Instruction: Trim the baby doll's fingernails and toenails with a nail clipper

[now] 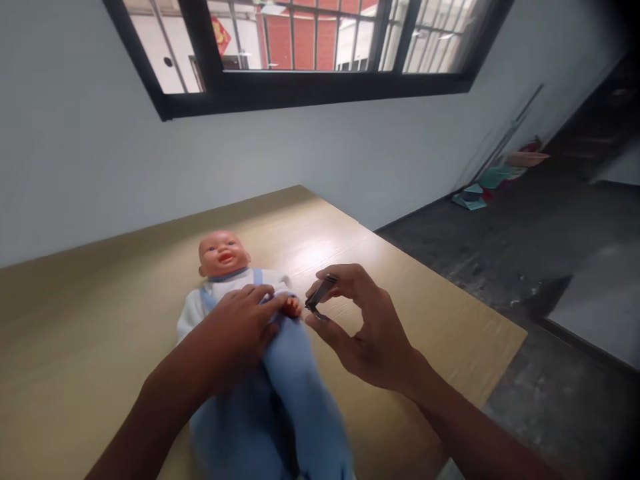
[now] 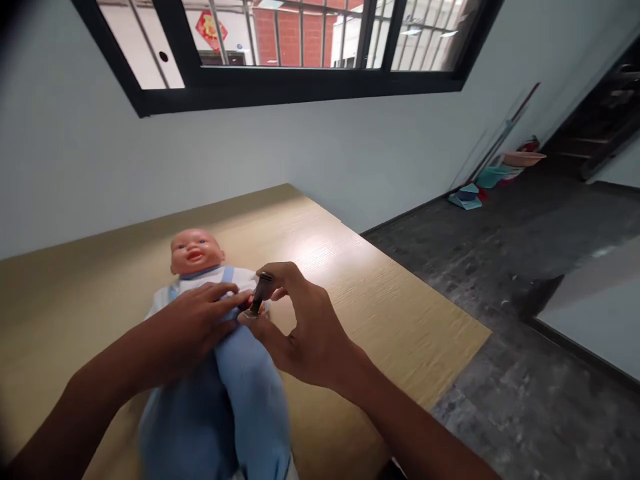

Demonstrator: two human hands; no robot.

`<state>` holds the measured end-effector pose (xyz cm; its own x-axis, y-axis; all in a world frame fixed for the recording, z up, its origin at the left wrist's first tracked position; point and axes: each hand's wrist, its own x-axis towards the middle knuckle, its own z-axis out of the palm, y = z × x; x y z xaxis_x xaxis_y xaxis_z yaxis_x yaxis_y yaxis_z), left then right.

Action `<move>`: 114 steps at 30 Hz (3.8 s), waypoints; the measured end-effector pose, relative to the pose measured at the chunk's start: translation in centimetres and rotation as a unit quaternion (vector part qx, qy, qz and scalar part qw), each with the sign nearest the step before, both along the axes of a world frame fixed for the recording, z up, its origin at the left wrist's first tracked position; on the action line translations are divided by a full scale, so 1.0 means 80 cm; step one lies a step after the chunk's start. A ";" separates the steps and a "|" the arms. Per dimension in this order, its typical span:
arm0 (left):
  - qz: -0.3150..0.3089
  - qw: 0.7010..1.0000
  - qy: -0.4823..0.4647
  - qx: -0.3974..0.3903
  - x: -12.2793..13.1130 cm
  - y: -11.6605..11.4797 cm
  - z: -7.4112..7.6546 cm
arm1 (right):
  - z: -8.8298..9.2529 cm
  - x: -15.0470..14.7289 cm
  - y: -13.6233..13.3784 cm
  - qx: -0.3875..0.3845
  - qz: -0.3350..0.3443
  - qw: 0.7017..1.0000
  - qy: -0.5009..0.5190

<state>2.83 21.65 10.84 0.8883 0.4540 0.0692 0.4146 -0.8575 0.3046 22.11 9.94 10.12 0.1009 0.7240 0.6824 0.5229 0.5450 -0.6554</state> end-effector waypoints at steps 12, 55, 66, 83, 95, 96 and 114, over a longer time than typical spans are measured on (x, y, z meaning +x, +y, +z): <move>0.085 0.988 -0.087 -0.097 -0.079 -0.244 -0.042 | -0.086 -0.052 -0.153 -0.006 0.028 0.974 0.223; 0.184 0.878 -0.430 -0.108 -0.047 -0.274 -0.119 | -0.102 -0.077 -0.169 0.184 0.053 0.979 -0.069; 0.161 0.878 -0.437 -0.115 -0.048 -0.271 -0.118 | -0.092 -0.078 -0.177 0.151 0.064 0.983 -0.082; 0.128 0.878 -0.448 -0.108 -0.046 -0.270 -0.114 | -0.105 -0.082 -0.171 0.139 0.096 0.982 0.088; 0.125 0.883 -0.442 -0.098 -0.046 -0.270 -0.113 | -0.095 -0.079 -0.178 0.015 0.144 0.978 0.148; 0.125 0.883 -0.442 -0.097 -0.046 -0.270 -0.113 | -0.093 -0.078 -0.178 0.014 0.146 0.978 0.148; 0.140 0.881 -0.432 -0.129 -0.047 -0.271 -0.117 | -0.051 -0.078 -0.168 0.046 0.136 0.987 -0.073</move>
<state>-0.93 -0.06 1.45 0.4050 0.7465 0.5279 0.1155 -0.6145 0.7804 15.87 -3.50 6.01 -0.1931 0.6445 0.7398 0.4334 0.7325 -0.5250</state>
